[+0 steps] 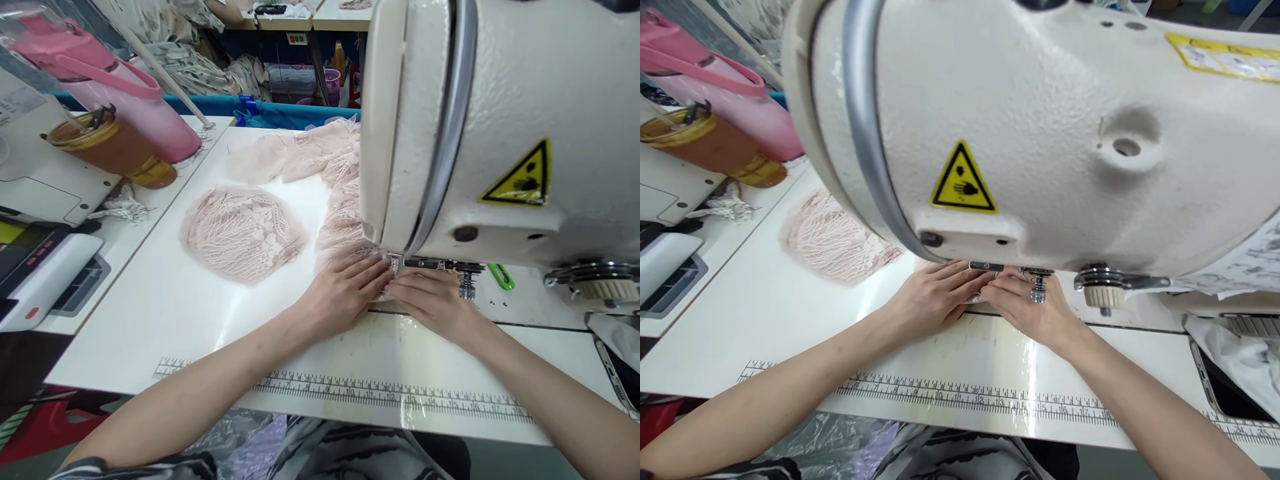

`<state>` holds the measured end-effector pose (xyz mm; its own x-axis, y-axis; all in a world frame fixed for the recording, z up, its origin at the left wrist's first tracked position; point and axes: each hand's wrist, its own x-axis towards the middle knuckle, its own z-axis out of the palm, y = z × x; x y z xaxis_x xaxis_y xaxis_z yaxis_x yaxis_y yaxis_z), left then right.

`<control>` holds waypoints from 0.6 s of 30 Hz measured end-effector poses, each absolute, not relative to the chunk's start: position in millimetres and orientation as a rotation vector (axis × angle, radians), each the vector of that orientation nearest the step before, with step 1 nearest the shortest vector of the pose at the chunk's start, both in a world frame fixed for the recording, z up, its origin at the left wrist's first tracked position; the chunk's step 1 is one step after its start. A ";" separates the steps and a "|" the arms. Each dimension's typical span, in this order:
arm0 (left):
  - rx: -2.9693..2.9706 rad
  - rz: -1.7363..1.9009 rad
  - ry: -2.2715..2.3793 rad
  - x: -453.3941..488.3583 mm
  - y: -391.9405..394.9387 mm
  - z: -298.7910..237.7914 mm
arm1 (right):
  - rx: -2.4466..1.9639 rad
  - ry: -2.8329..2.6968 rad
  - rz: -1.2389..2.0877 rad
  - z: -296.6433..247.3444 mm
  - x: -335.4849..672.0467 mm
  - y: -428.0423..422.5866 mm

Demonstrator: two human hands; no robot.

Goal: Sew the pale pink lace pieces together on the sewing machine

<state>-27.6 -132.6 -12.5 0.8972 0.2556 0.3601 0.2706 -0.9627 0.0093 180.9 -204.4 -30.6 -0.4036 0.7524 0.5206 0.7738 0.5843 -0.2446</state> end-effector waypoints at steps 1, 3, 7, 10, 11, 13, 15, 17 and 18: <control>-3.016 -0.566 -0.417 -27.7 -132.6 -12.2 | -1.180 -2.215 -0.061 -29.8 180.4 -204.8; -3.012 -0.564 -0.412 -28.2 -132.3 -11.7 | -1.158 -2.207 -0.081 -28.3 178.7 -205.4; -3.024 -0.548 -0.409 -29.2 -131.1 -10.9 | -1.213 -2.216 -0.123 -26.4 175.6 -205.8; -3.032 -0.556 -0.400 -29.5 -129.9 -10.9 | -1.208 -2.225 -0.126 -26.8 175.4 -204.9; -3.033 -0.563 -0.400 -29.5 -129.5 -10.8 | -1.205 -2.232 -0.119 -27.0 175.5 -204.6; -3.033 -0.574 -0.401 -29.3 -129.1 -10.7 | -1.202 -2.241 -0.128 -27.4 175.7 -204.3; -3.029 -0.575 -0.403 -28.7 -129.1 -10.4 | -1.203 -2.231 -0.156 -27.6 175.7 -204.8; -3.019 -0.571 -0.408 -27.8 -129.7 -10.1 | -1.205 -2.217 -0.154 -27.9 175.8 -205.7; -3.014 -0.568 -0.411 -27.3 -130.2 -10.0 | -1.208 -2.216 -0.136 -28.2 176.0 -206.1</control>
<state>-27.3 -130.2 -10.0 0.8974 0.2499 0.3637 0.2673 -0.9636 0.0024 176.0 -206.1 -28.2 -0.4023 0.7306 0.5518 0.7926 0.5796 -0.1895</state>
